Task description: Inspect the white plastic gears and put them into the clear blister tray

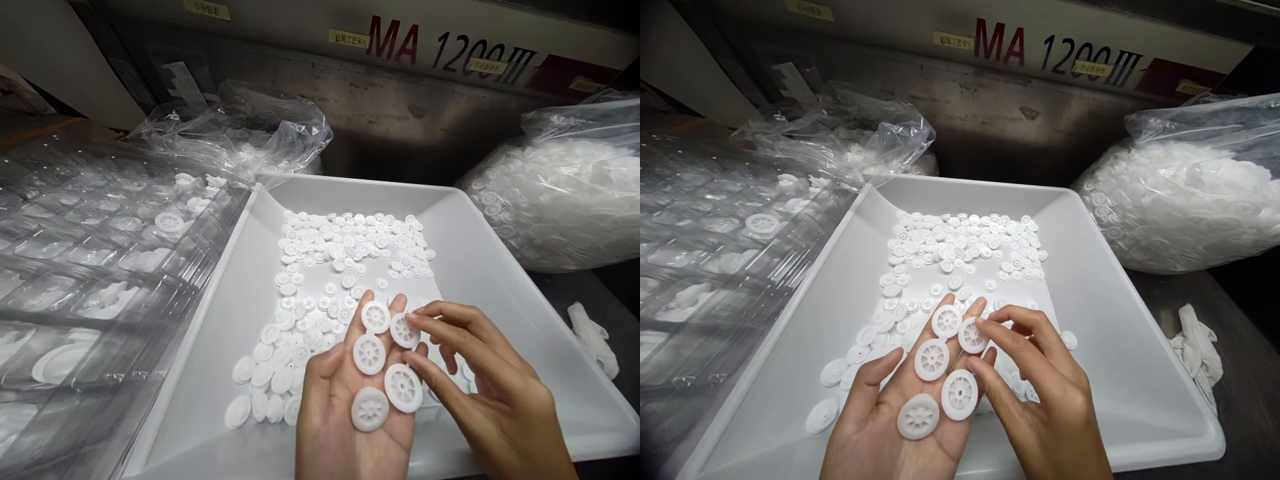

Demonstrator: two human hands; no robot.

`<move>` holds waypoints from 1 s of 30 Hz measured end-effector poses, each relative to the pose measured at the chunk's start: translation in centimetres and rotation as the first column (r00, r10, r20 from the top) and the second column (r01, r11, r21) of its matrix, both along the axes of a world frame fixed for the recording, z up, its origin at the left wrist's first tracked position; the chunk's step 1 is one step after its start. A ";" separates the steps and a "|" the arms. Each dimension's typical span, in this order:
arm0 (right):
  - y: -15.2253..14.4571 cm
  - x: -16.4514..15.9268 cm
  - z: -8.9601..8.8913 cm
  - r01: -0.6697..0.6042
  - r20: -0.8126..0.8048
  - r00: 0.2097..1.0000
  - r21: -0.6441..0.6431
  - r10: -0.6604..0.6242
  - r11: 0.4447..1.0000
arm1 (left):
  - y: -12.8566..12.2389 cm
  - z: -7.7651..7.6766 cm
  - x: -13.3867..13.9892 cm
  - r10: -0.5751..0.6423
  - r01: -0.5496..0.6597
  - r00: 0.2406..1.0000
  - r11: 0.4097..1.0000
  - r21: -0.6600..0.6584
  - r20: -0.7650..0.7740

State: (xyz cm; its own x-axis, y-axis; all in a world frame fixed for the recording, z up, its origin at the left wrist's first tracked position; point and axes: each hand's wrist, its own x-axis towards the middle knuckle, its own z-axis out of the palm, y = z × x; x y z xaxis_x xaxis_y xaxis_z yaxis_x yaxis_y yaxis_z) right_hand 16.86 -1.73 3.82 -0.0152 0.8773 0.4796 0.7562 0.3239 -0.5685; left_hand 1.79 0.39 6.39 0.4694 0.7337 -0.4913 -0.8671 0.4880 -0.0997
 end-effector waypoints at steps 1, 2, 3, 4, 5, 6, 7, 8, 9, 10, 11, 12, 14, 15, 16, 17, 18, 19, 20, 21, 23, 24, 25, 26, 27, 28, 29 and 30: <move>0.0 0.0 0.0 0.015 -0.007 1.000 -0.005 -0.015 1.000 | 0.0 -0.1 0.0 -0.010 0.010 1.000 1.000 0.002 0.010; 0.0 0.0 0.1 0.030 -0.018 0.999 -0.002 -0.030 1.000 | 0.0 -0.2 -0.1 -0.018 0.018 1.000 1.000 0.007 0.020; -0.1 0.0 0.1 0.037 -0.028 0.999 -0.002 -0.037 0.999 | 0.0 -0.3 -0.1 -0.021 0.020 0.999 1.000 0.011 0.032; -0.1 0.0 0.1 0.039 -0.038 0.999 0.001 -0.039 0.999 | 0.0 -0.3 -0.1 -0.022 0.021 0.999 1.000 0.015 0.045; -0.2 -0.1 0.0 0.038 -0.048 0.998 0.005 -0.038 0.999 | -0.1 -0.4 -0.1 -0.021 0.020 0.998 1.000 0.019 0.057; -0.2 -0.1 0.0 0.033 -0.061 0.998 0.010 -0.033 0.999 | -0.1 -0.5 -0.2 -0.021 0.019 0.997 0.999 0.025 0.069; -0.2 -0.3 0.0 0.029 -0.073 0.997 0.013 -0.028 0.999 | -0.2 -0.6 -0.2 -0.022 0.020 0.997 0.999 0.032 0.079; -0.2 -0.4 -0.1 0.029 -0.085 0.996 0.015 -0.027 0.999 | -0.2 -0.7 -0.2 -0.025 0.022 0.996 0.999 0.040 0.087; -0.2 -0.5 -0.1 0.030 -0.095 0.995 0.017 -0.028 0.999 | -0.2 -0.8 -0.3 -0.031 0.026 0.995 0.998 0.051 0.095; -0.2 -0.6 -0.2 0.039 -0.103 0.994 0.019 -0.037 0.999 | -0.3 -0.9 -0.3 -0.038 0.031 0.994 0.997 0.064 0.099; -0.2 -0.7 -0.3 0.055 -0.109 0.993 0.018 -0.053 0.998 | -0.3 -0.9 -0.3 -0.045 0.037 0.994 0.996 0.075 0.101; -0.3 -0.8 -0.5 0.079 -0.117 0.990 0.019 -0.076 0.997 | -0.3 -1.0 -0.3 -0.051 0.043 0.993 0.996 0.083 0.102; -0.5 -1.0 -0.7 0.124 -0.141 0.982 0.011 -0.122 0.992 | -0.3 -1.0 -0.3 -0.060 0.051 0.993 0.994 0.093 0.101; -0.6 -1.0 -0.8 0.140 -0.157 0.978 0.003 -0.137 0.990 | -0.3 -1.0 -0.3 -0.062 0.053 0.993 0.994 0.096 0.097; -0.7 -1.1 -0.8 0.149 -0.173 0.974 -0.003 -0.147 0.989 | -0.3 -1.1 -0.3 -0.061 0.053 0.994 0.994 0.097 0.091; -0.7 -1.1 -0.8 0.153 -0.187 0.970 -0.012 -0.153 0.988 | -0.2 -1.1 -0.3 -0.060 0.052 0.995 0.994 0.097 0.084; -0.8 -1.1 -0.8 0.156 -0.199 0.967 -0.019 -0.157 0.988 | -0.2 -1.1 -0.3 -0.060 0.053 0.995 0.994 0.097 0.076; -0.8 -1.1 -0.8 0.158 -0.207 0.965 -0.023 -0.159 0.987 | -0.2 -1.1 -0.3 -0.060 0.053 0.996 0.994 0.095 0.069; -0.9 -1.1 -0.7 0.158 -0.211 0.964 -0.025 -0.160 0.987 | -0.2 -1.1 -0.3 -0.061 0.055 0.996 0.994 0.093 0.064; -0.9 -1.1 -0.7 0.157 -0.212 0.964 -0.027 -0.160 0.987 | -0.2 -1.0 -0.3 -0.062 0.056 0.996 0.994 0.089 0.060; -0.9 -1.0 -0.7 0.152 -0.217 0.964 -0.032 -0.156 0.988 | -0.1 -0.9 -0.2 -0.066 0.062 0.997 0.995 0.072 0.046; -0.8 -1.0 -0.7 0.150 -0.220 0.963 -0.030 -0.153 0.988 | -0.1 -0.7 -0.2 -0.066 0.064 0.997 0.996 0.057 0.030; -0.8 -1.0 -0.8 0.151 -0.227 0.961 -0.036 -0.156 0.988 | 0.0 -0.6 -0.1 -0.065 0.064 0.998 0.997 0.040 0.008; -0.9 -1.0 -0.8 0.152 -0.235 0.959 -0.036 -0.156 0.988 | 0.0 -0.4 -0.1 -0.062 0.062 0.998 0.998 0.020 -0.014; -0.9 -1.1 -0.9 0.157 -0.248 0.955 -0.038 -0.161 0.987 | 0.1 -0.3 0.0 -0.056 0.056 0.998 0.998 0.000 -0.032; -0.9 -1.2 -0.9 0.166 -0.262 0.950 -0.042 -0.171 0.985 | 0.1 -0.1 0.1 -0.050 0.049 0.998 0.999 -0.018 -0.046; -1.0 -1.4 -0.8 0.180 -0.280 0.942 -0.047 -0.186 0.983 | 0.2 0.0 0.1 -0.045 0.043 0.997 0.999 -0.030 -0.057; -1.0 -1.5 -0.8 0.193 -0.300 0.933 -0.053 -0.200 0.980 | 0.2 0.1 0.2 -0.042 0.039 0.997 0.998 -0.038 -0.063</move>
State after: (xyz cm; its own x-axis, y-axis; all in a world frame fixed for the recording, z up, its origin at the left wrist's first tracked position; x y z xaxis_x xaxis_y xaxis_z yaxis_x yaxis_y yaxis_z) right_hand 15.34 -2.74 3.04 0.3015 0.8585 0.4148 0.5950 0.1705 -0.7854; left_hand 1.96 0.60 6.53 0.4651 0.6954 -0.5478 -0.8519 0.5199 -0.0633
